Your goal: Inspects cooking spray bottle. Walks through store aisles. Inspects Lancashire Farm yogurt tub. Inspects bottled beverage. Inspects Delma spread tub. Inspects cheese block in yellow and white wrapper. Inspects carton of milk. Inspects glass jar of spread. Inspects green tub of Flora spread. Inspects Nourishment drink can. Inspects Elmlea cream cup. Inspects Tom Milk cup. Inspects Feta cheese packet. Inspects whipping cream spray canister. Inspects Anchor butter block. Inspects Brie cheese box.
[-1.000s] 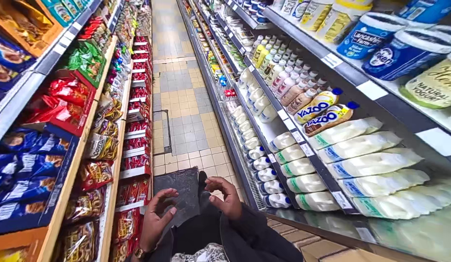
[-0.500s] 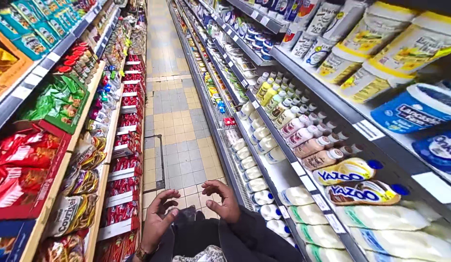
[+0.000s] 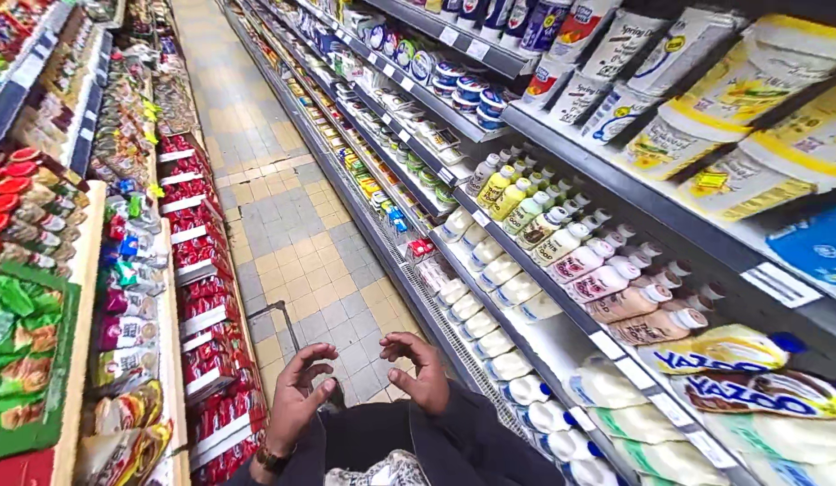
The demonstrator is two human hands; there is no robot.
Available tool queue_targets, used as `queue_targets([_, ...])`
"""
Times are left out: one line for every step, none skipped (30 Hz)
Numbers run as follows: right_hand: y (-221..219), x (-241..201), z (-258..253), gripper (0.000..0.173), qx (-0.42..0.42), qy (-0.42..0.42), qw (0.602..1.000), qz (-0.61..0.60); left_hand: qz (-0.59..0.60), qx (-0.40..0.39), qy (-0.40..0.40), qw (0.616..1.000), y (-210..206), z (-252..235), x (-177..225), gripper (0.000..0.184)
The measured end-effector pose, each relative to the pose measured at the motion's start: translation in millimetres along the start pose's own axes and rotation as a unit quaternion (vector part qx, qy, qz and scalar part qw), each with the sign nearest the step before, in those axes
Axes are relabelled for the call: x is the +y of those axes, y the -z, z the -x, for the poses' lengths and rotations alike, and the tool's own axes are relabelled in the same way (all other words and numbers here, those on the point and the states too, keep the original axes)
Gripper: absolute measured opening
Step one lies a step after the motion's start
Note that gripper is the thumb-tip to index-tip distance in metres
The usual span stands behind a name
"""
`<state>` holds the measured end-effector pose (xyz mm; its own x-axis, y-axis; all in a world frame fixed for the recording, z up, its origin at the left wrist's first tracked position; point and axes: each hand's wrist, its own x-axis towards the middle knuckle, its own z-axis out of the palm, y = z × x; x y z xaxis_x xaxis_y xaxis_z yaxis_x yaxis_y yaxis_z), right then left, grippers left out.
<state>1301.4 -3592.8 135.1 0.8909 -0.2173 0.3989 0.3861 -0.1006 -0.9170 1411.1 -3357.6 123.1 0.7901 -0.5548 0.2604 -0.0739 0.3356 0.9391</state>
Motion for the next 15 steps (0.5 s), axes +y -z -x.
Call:
queue_targets([-8,5,-15,0.052,0.011,0.005,1.000,0.004,0.002,-0.016,0.002,1.000,13,-18,0,0.050])
queue_targets([-14,9,-28,0.052,0.022,0.009,1.000,0.008,0.003,-0.028,0.008,1.000,24,-36,-1,0.051])
queue_targets([-18,14,-40,0.052,0.033,0.012,0.999,0.014,0.002,-0.042,0.016,0.999,33,-54,-3,0.051])
queue_targets([-21,17,-49,0.052,0.047,0.012,0.999,0.020,0.001,-0.059,0.025,0.998,41,-71,-5,0.051])
queue_targets([-23,20,-57,0.052,0.062,0.010,0.998,0.026,0.002,-0.077,0.032,0.997,46,-87,-6,0.051])
queue_targets([-23,22,-64,0.052,0.078,0.009,0.996,0.032,0.006,-0.095,0.036,0.995,50,-103,-8,0.051])
queue_targets([-22,24,-72,0.052,0.094,0.009,0.995,0.040,0.014,-0.111,0.038,0.993,52,-118,-11,0.051])
queue_targets([-20,26,-78,0.052,0.111,0.009,0.993,0.049,0.023,-0.130,0.039,0.990,54,-133,-15,0.051])
queue_targets([-18,28,-85,0.053,0.127,0.010,0.990,0.058,0.030,-0.149,0.041,0.988,54,-147,-20,0.051])
queue_targets([-16,31,-91,0.053,0.142,0.012,0.988,0.066,0.037,-0.165,0.041,0.985,55,-160,-26,0.051])
queue_targets([-13,35,-97,0.054,0.155,0.016,0.985,0.074,0.039,-0.182,0.040,0.982,55,-174,-32,0.051])
queue_targets([-10,37,-102,0.055,0.168,0.020,0.982,0.083,0.042,-0.198,0.039,0.978,54,-188,-38,0.051])
queue_targets([-6,40,-107,0.057,0.182,0.025,0.979,0.095,0.045,-0.215,0.040,0.975,51,-200,-42,0.050])
queue_targets([-2,43,-111,0.058,0.195,0.029,0.975,0.105,0.048,-0.233,0.039,0.970,47,-213,-45,0.050])
queue_targets([3,45,-116,0.060,0.208,0.031,0.971,0.115,0.051,-0.249,0.038,0.966,43,-225,-48,0.050])
